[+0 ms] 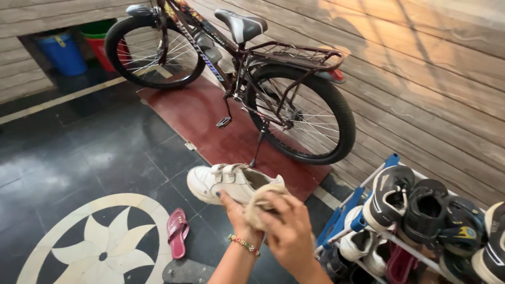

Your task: The person wipes several pairs of shoes with a cloth, including black sneakers, white sneakers, white sandals, and pink flip-flops. Each shoe is picked up, wiped on multiple surfaces, and returned to a shoe rack.

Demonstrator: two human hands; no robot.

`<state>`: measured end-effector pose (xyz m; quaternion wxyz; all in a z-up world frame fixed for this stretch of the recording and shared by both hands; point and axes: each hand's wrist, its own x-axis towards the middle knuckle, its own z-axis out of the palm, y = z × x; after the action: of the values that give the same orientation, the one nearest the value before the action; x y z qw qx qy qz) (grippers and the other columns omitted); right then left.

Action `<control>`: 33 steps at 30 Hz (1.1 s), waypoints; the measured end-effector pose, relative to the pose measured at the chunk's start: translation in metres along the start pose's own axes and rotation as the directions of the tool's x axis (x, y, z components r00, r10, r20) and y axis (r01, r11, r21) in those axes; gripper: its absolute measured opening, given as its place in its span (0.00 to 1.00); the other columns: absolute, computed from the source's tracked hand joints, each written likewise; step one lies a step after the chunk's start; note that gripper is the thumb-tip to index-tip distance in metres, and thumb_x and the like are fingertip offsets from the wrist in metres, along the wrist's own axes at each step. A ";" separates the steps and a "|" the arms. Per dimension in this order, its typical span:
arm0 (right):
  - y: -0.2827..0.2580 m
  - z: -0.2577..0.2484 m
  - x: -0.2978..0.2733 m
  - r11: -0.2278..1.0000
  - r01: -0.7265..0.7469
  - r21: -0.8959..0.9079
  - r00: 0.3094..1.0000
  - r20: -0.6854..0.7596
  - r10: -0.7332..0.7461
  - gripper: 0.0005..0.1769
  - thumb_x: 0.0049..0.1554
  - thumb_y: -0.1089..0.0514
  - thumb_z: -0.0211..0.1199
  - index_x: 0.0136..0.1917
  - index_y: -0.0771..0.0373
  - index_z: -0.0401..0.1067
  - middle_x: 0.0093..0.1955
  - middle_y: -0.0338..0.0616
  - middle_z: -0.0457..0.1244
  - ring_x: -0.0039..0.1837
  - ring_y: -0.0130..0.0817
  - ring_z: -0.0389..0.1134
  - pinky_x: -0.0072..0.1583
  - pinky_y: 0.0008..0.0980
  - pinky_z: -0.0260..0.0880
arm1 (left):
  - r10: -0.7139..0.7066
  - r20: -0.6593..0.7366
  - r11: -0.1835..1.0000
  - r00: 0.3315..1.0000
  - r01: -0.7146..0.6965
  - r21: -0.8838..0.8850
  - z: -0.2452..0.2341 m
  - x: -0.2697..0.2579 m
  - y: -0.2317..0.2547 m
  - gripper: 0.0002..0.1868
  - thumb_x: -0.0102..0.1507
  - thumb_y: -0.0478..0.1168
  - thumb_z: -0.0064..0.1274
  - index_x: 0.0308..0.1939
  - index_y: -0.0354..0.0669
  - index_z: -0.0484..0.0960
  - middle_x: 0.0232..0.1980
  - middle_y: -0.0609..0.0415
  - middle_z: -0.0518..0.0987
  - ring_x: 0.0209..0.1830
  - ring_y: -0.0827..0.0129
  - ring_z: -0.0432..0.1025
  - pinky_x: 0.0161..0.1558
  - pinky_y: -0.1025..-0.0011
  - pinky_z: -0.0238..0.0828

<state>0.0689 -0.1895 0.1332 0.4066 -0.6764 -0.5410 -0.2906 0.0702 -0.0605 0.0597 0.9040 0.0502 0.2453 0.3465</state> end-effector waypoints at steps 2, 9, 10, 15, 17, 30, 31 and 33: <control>-0.005 -0.004 0.005 0.984 0.116 -0.136 0.985 0.146 -0.096 0.27 0.41 0.62 0.69 0.57 0.54 0.80 0.66 0.40 0.65 0.63 0.50 0.63 0.59 0.48 0.62 | 0.038 -0.046 0.998 0.998 -0.036 0.054 -0.004 -0.002 0.000 0.41 0.65 0.71 0.29 0.72 0.50 0.61 0.68 0.42 0.72 0.62 0.45 0.71 0.60 0.48 0.70; 0.046 -0.030 -0.009 0.943 0.102 0.318 0.962 0.208 -0.174 0.23 0.42 0.62 0.71 0.53 0.55 0.81 0.68 0.39 0.65 0.68 0.47 0.64 0.67 0.42 0.65 | -0.108 0.112 0.994 0.988 0.106 0.023 0.001 -0.006 0.020 0.46 0.66 0.74 0.24 0.70 0.43 0.70 0.67 0.43 0.76 0.63 0.45 0.72 0.62 0.51 0.71; 0.058 -0.028 -0.012 0.899 0.033 0.437 0.976 0.179 -0.122 0.21 0.43 0.63 0.72 0.53 0.57 0.80 0.69 0.43 0.65 0.70 0.47 0.63 0.68 0.40 0.65 | -0.135 0.133 0.991 0.982 0.133 0.029 0.004 -0.009 0.021 0.45 0.65 0.74 0.23 0.69 0.44 0.70 0.67 0.43 0.76 0.63 0.45 0.72 0.63 0.50 0.70; 0.093 -0.004 -0.031 0.597 -0.386 0.703 0.918 0.228 0.324 0.17 0.52 0.72 0.61 0.55 0.70 0.78 0.73 0.58 0.62 0.73 0.47 0.65 0.72 0.38 0.62 | -0.284 0.119 0.958 0.951 0.286 0.000 0.011 -0.022 0.011 0.46 0.65 0.75 0.19 0.69 0.47 0.70 0.67 0.45 0.76 0.63 0.47 0.71 0.63 0.50 0.69; 0.092 0.000 -0.036 0.452 -0.468 0.760 0.859 0.270 0.435 0.19 0.53 0.73 0.57 0.57 0.72 0.77 0.73 0.58 0.61 0.73 0.47 0.62 0.73 0.38 0.60 | -0.329 0.083 0.944 0.941 0.328 0.023 0.007 -0.022 0.007 0.46 0.65 0.75 0.18 0.68 0.48 0.70 0.66 0.46 0.76 0.63 0.49 0.71 0.63 0.50 0.69; -0.021 -0.006 0.016 0.969 0.234 0.077 0.883 0.399 -0.245 0.19 0.49 0.58 0.64 0.56 0.56 0.78 0.67 0.39 0.65 0.66 0.44 0.64 0.65 0.48 0.63 | -0.286 0.167 0.957 0.944 0.272 0.100 -0.021 -0.033 -0.008 0.37 0.66 0.67 0.29 0.72 0.52 0.62 0.70 0.50 0.71 0.67 0.54 0.68 0.65 0.54 0.67; -0.024 -0.003 0.021 0.960 0.261 0.104 0.856 0.435 -0.280 0.19 0.50 0.58 0.63 0.56 0.57 0.78 0.67 0.39 0.65 0.67 0.44 0.64 0.64 0.47 0.63 | -0.326 0.179 0.944 0.928 0.308 0.120 -0.024 -0.036 -0.007 0.37 0.66 0.66 0.30 0.73 0.52 0.61 0.71 0.51 0.70 0.67 0.54 0.68 0.65 0.54 0.66; -0.026 0.001 0.028 0.956 0.264 0.127 0.839 0.460 -0.293 0.20 0.49 0.59 0.63 0.56 0.58 0.78 0.66 0.40 0.66 0.67 0.44 0.64 0.64 0.46 0.62 | -0.331 0.176 0.941 0.927 0.311 0.135 -0.024 -0.036 0.001 0.36 0.66 0.65 0.32 0.74 0.53 0.59 0.72 0.51 0.69 0.68 0.55 0.67 0.66 0.54 0.66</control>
<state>0.0507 -0.1724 0.1623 0.2349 -0.6288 -0.7245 -0.1567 0.0352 -0.0848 0.0532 0.9644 0.0904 0.1775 0.1738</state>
